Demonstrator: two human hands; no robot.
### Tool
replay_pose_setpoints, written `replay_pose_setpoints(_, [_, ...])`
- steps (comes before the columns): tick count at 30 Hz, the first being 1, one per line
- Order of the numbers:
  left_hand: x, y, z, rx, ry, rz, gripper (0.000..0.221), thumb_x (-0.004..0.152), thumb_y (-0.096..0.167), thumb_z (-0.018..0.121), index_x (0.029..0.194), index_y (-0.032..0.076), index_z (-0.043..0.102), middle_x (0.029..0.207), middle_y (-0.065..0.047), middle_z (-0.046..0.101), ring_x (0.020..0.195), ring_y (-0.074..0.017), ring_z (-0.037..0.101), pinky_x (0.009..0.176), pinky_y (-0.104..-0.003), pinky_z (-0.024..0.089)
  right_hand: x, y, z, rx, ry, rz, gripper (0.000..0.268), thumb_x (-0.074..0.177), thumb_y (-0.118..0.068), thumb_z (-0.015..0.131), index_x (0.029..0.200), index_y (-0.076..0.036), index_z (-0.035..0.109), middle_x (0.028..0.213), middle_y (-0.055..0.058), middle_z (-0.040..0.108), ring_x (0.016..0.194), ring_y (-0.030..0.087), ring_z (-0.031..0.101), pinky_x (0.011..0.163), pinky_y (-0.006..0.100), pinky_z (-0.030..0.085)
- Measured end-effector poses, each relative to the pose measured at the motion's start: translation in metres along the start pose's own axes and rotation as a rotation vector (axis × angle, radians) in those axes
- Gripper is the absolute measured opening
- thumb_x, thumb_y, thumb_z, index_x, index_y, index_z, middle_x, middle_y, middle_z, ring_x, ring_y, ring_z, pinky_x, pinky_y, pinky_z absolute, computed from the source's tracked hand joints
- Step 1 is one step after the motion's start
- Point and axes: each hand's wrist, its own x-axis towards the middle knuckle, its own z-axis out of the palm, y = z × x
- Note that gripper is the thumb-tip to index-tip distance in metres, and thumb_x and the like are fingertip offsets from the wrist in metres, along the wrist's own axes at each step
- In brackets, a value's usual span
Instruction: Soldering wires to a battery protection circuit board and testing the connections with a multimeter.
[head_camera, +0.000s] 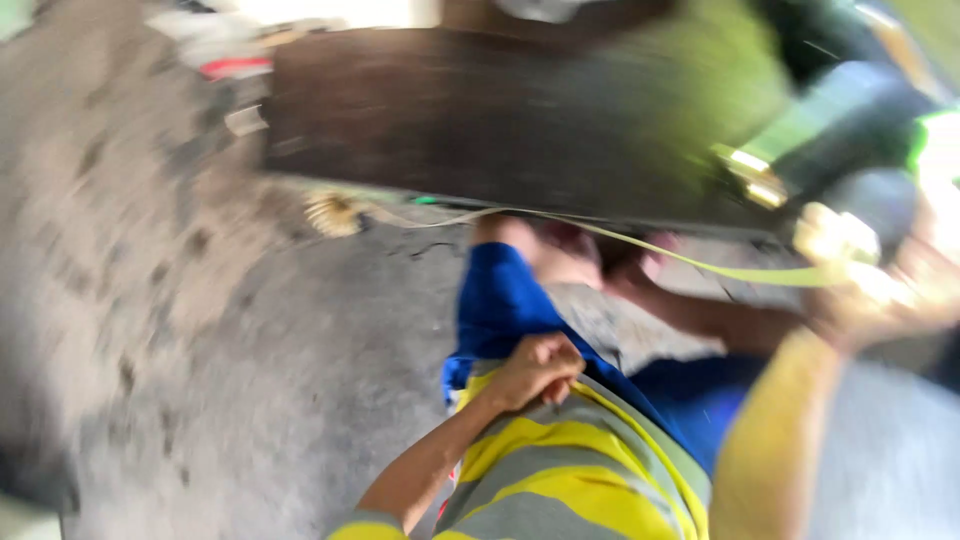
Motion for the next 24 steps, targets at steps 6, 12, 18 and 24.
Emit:
replay_pose_setpoints(6, [0.043,0.006,0.016,0.131,-0.005,0.033,0.029,0.091,0.033,0.07,0.091,0.006,0.062,0.071,-0.005,0.065,0.046,-0.0095,0.056,0.044,-0.023,0.041,-0.055,-0.046,0.095,-0.852,-0.384,-1.134,0.031,0.077,-0.005,0.077,0.097,0.015,0.066,0.096,0.022,0.063,0.092,0.035,0.066,0.086,0.045,0.052])
replay_pose_setpoints(12, [0.074,-0.019,0.009,0.237,-0.015,0.164,0.027,0.092,0.021,0.076,0.091,-0.004,0.068,0.065,-0.011,0.063,0.047,-0.0121,0.064,0.042,-0.024,0.052,-0.048,-0.056,0.101,-1.008,-0.423,-1.388,0.05,0.094,-0.047,0.072,0.112,-0.003,0.086,0.092,0.017,0.07,0.077,0.032,0.064,0.084,0.049,0.048])
replay_pose_setpoints(18, [0.081,-0.023,0.013,0.304,-0.032,0.165,0.023,0.091,0.018,0.076,0.092,-0.004,0.067,0.069,-0.012,0.063,0.046,-0.0119,0.062,0.042,-0.023,0.05,-0.046,-0.049,0.098,-0.966,-0.392,-1.375,0.049,0.092,-0.049,0.074,0.112,-0.005,0.083,0.088,0.014,0.062,0.076,0.03,0.059,0.087,0.051,0.045])
replay_pose_setpoints(24, [0.078,-0.021,0.015,0.324,-0.027,0.18,0.023,0.091,0.017,0.077,0.091,-0.003,0.068,0.069,-0.011,0.062,0.046,-0.0109,0.062,0.042,-0.022,0.05,-0.044,-0.05,0.099,-0.945,-0.409,-1.393,0.056,0.097,-0.058,0.074,0.115,-0.005,0.082,0.088,0.013,0.061,0.076,0.028,0.059,0.087,0.049,0.043])
